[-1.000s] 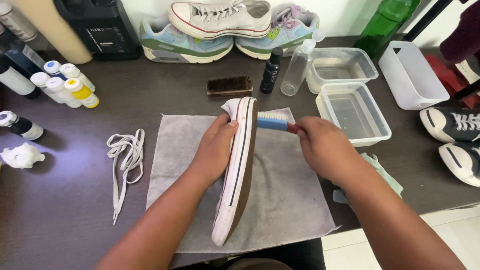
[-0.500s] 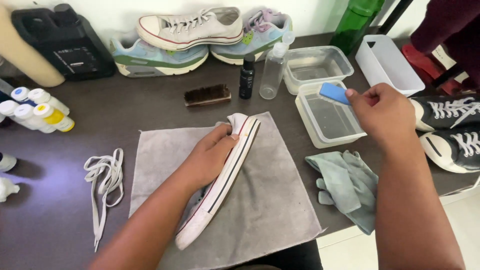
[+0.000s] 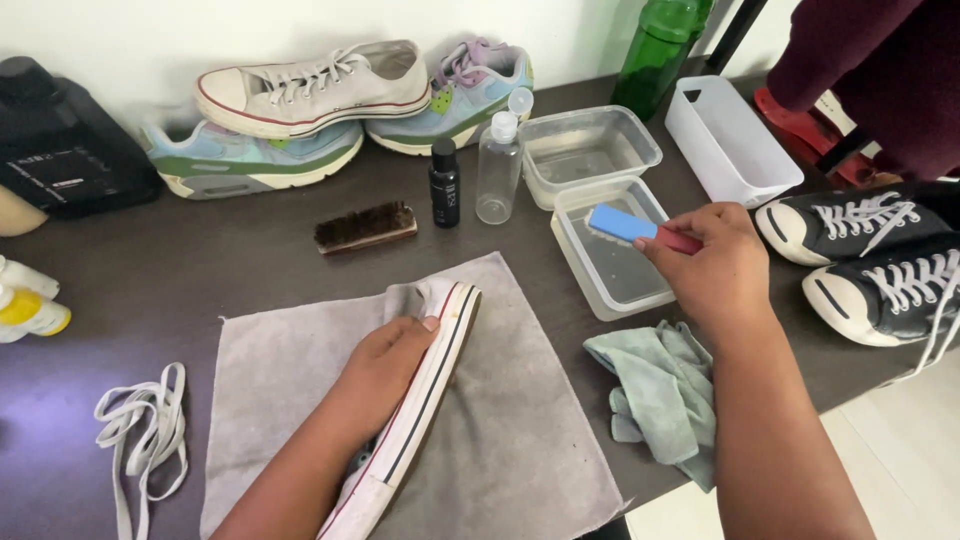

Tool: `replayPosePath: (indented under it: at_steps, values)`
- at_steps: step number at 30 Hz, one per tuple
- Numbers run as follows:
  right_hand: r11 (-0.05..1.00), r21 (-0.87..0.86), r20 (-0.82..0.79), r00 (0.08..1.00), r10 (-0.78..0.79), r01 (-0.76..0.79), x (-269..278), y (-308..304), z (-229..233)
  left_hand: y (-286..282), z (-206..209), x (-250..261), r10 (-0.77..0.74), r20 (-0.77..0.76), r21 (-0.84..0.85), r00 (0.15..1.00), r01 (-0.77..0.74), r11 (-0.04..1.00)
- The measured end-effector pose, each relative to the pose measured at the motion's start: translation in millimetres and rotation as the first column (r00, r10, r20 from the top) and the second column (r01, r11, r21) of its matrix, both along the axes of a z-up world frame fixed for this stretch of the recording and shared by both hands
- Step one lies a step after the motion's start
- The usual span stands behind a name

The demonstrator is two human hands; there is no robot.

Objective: The person scrubs the sole of a white sneaker with a blue brush, then wipes the sole with a green cloth. The person dips the brush into a water container and continues scrubbing the shoe's side. The shoe is placed on a gray towel on a table with other cleaning supplies nearby.

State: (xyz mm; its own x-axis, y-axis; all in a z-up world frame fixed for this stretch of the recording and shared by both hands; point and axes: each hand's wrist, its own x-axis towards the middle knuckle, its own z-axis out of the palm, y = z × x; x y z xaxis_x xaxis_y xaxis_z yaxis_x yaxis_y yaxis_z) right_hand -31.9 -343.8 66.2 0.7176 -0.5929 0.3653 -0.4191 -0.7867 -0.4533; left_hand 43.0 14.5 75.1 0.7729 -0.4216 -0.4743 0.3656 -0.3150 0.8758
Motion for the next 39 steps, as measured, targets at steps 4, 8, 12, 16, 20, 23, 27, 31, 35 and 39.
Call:
replayPosePath:
  at_steps: [4,8,12,16,20,23,27,31,35,39]
  values:
    - [1.0,-0.015,-0.009,1.0,0.014,-0.014,-4.5,9.6,4.8,-0.7,-18.9,5.1,0.009,0.014,0.01,1.0,-0.01,1.0]
    - [0.999,-0.039,-0.026,1.0,0.013,-0.014,-1.8,3.1,-1.6,-0.8,-25.4,6.0,0.008,0.024,-0.011,1.0,-0.008,1.0]
    - [0.998,-0.056,-0.033,0.999,0.023,-0.025,-1.7,5.4,-0.1,0.9,-30.7,8.0,0.017,0.024,-0.031,1.0,-0.017,0.999]
    - [0.996,-0.078,-0.037,0.999,0.031,-0.034,-0.3,-2.9,-8.6,3.0,-30.7,8.2,-0.001,0.047,-0.027,0.999,0.003,1.0]
    - [0.996,0.092,0.143,0.99,-0.001,-0.012,0.3,-16.6,-22.4,8.8,-40.4,12.9,0.009,0.115,-0.103,0.993,0.003,0.995]
    - [0.978,0.207,0.277,0.96,-0.03,-0.029,0.6,-24.9,-32.2,11.5,-30.6,7.9,-0.003,0.131,-0.121,0.991,0.019,0.992]
    - [0.934,0.349,0.375,0.925,-0.062,-0.079,-0.3,-11.6,-18.0,6.7,-2.3,-12.4,-0.118,0.097,0.086,0.988,0.11,0.99]
    - [0.94,0.31,0.428,0.904,-0.001,-0.145,-3.1,-13.4,-18.3,2.7,-2.8,-13.5,-0.12,0.062,0.1,0.991,0.113,0.989]
    - [0.96,0.255,0.356,0.935,0.017,-0.115,-5.6,-7.5,-14.9,3.0,-11.7,-10.5,-0.093,0.066,0.1,0.993,0.086,0.991]
    - [0.971,0.194,0.388,0.92,0.058,-0.143,-3.3,-11.1,-21.3,4.5,-3.5,-11.1,-0.099,0.058,0.109,0.993,0.092,0.99]
